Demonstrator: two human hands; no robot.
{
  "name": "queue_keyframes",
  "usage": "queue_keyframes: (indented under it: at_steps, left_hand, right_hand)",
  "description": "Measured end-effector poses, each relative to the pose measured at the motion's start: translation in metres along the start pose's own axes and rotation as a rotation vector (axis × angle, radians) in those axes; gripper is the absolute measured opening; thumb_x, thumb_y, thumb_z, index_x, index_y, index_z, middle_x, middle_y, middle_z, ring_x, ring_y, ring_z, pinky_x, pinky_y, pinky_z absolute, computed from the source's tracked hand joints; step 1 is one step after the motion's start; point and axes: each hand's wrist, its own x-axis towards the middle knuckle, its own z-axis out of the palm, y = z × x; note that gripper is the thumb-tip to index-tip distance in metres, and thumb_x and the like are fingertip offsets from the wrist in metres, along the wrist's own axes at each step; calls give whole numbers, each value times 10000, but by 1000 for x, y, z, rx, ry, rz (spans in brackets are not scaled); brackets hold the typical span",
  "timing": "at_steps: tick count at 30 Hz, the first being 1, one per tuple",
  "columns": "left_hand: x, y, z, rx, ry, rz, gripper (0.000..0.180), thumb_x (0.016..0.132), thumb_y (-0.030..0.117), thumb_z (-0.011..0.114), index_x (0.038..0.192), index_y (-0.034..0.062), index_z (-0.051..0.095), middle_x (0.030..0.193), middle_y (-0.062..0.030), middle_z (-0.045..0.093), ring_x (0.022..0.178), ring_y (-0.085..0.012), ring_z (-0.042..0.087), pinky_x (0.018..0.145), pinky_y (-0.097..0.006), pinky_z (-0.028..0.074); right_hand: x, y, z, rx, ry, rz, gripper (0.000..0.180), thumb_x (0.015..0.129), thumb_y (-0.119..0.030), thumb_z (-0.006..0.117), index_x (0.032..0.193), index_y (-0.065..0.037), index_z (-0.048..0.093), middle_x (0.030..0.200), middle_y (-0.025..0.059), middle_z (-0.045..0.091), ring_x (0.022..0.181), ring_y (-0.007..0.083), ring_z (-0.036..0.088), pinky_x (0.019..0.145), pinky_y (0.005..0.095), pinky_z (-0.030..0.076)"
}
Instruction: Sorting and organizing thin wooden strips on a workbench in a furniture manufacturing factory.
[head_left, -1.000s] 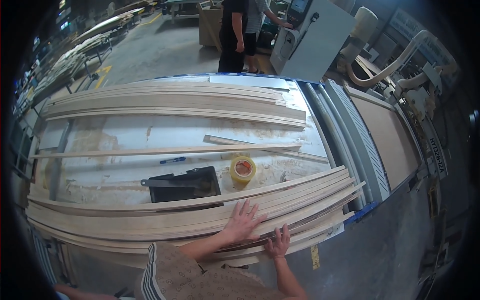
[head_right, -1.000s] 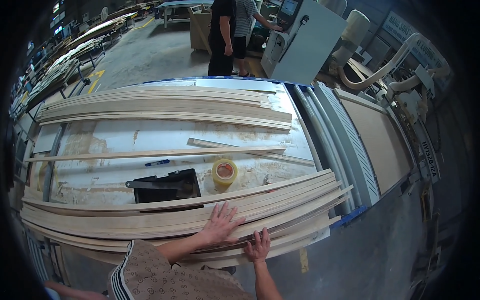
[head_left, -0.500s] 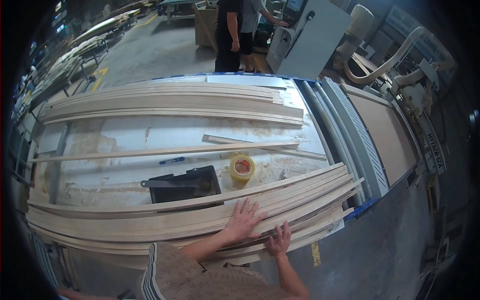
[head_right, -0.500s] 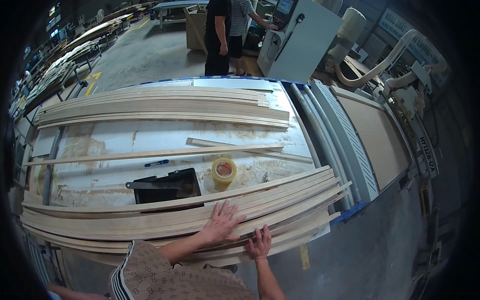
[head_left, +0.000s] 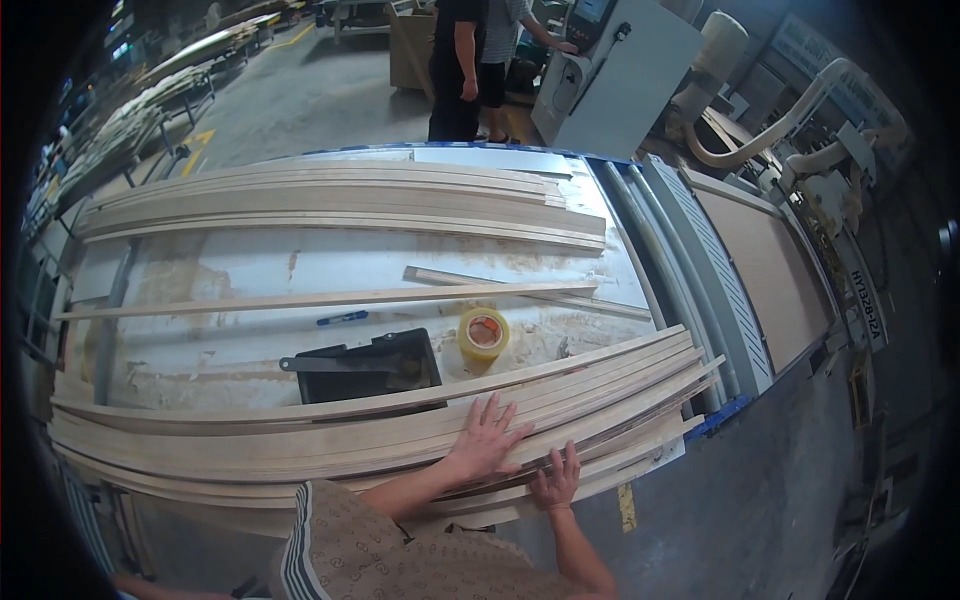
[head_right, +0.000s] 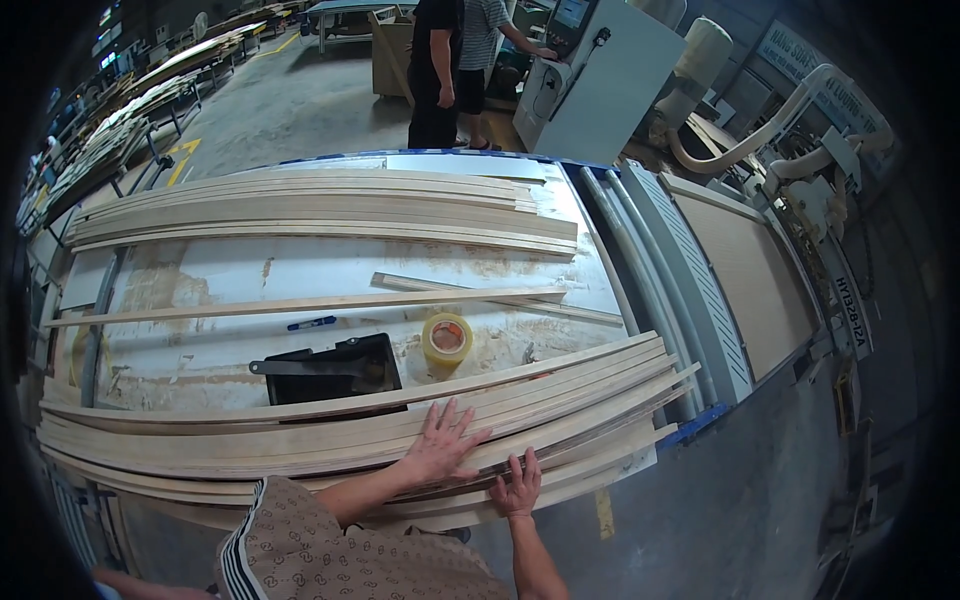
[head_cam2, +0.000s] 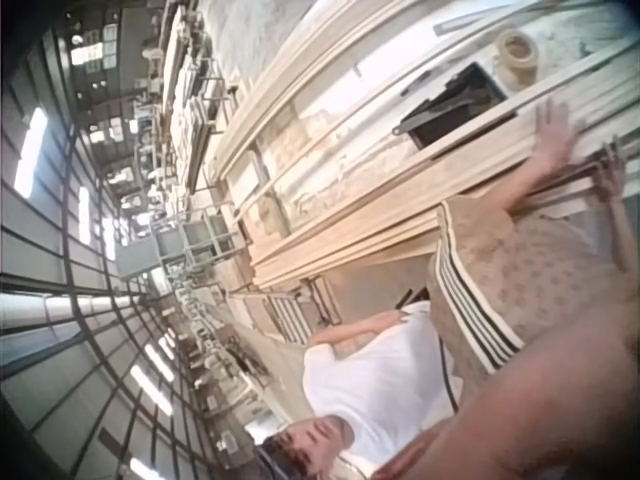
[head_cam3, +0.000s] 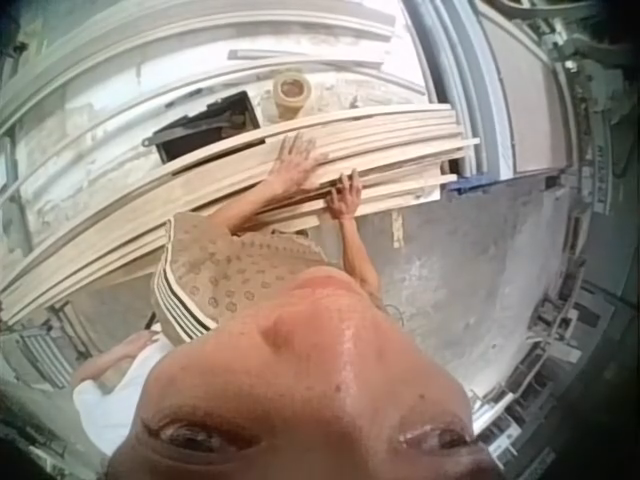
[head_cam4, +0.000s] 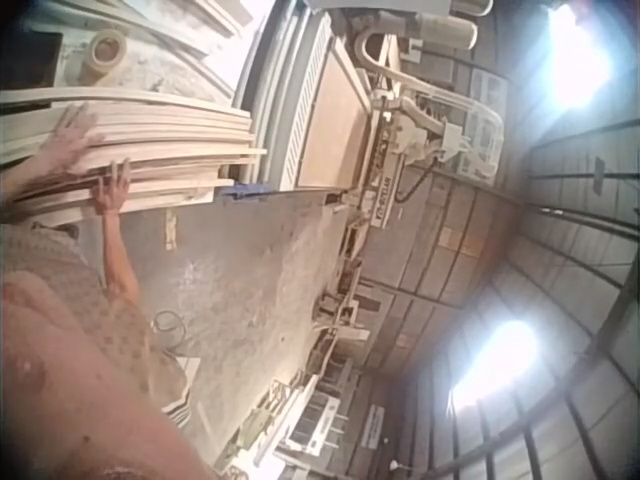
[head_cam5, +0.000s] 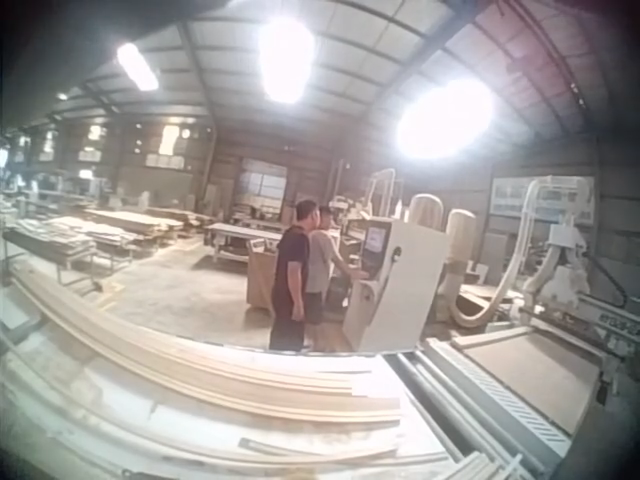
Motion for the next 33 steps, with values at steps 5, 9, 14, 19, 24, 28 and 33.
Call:
queue_keyframes:
  at_steps: [5,9,14,19,24,28,33]
  left_hand:
    - [0,0,2,-9,6,-6,869,782,663,594,1498,262,309,1526,-228,271,1405,-520,170,1099,-693,106]
    - [0,0,0,-22,-9,-6,866,785,660,594,1499,263,308,1530,-226,263,1407,-521,162,1102,-690,103]
    - [0,0,0,-16,-18,-12,865,786,664,590,1500,268,305,1531,-224,261,1408,-520,161,1103,-688,104]
    - [0,0,2,-15,-9,-11,865,783,666,593,1498,270,310,1530,-221,265,1408,-516,164,1100,-688,115]
    - [0,0,0,-21,-8,-10,858,782,660,598,1494,272,317,1528,-218,270,1406,-516,170,1098,-690,122]
    - [0,0,-3,-25,-8,-10,852,784,655,599,1493,274,320,1528,-218,271,1405,-519,167,1099,-691,119]
    - [0,0,-1,-23,-7,-11,851,783,661,595,1492,274,325,1529,-218,270,1405,-521,165,1100,-690,115]
  right_hand:
    - [0,0,0,8,14,8,523,879,-410,541,1333,-153,499,1442,237,402,1234,423,464,1014,492,393]
    - [1,-1,-1,20,15,10,523,879,-403,540,1337,-154,496,1441,239,401,1232,427,463,1012,496,391]
    - [0,0,0,13,14,3,523,879,-400,542,1339,-155,492,1443,239,398,1231,432,461,1009,504,389]
    - [1,-2,-1,2,14,3,526,879,-398,543,1343,-156,486,1443,240,397,1228,436,462,1008,505,391]
    - [1,-2,-1,4,14,6,521,879,-397,538,1337,-154,488,1441,241,398,1226,440,463,1004,509,394]
    - [1,-3,0,13,14,15,520,879,-398,536,1335,-154,490,1440,241,400,1229,439,462,1004,508,395]
    - [1,-1,1,10,19,12,517,879,-402,537,1327,-147,499,1438,238,405,1232,430,463,1005,497,397]
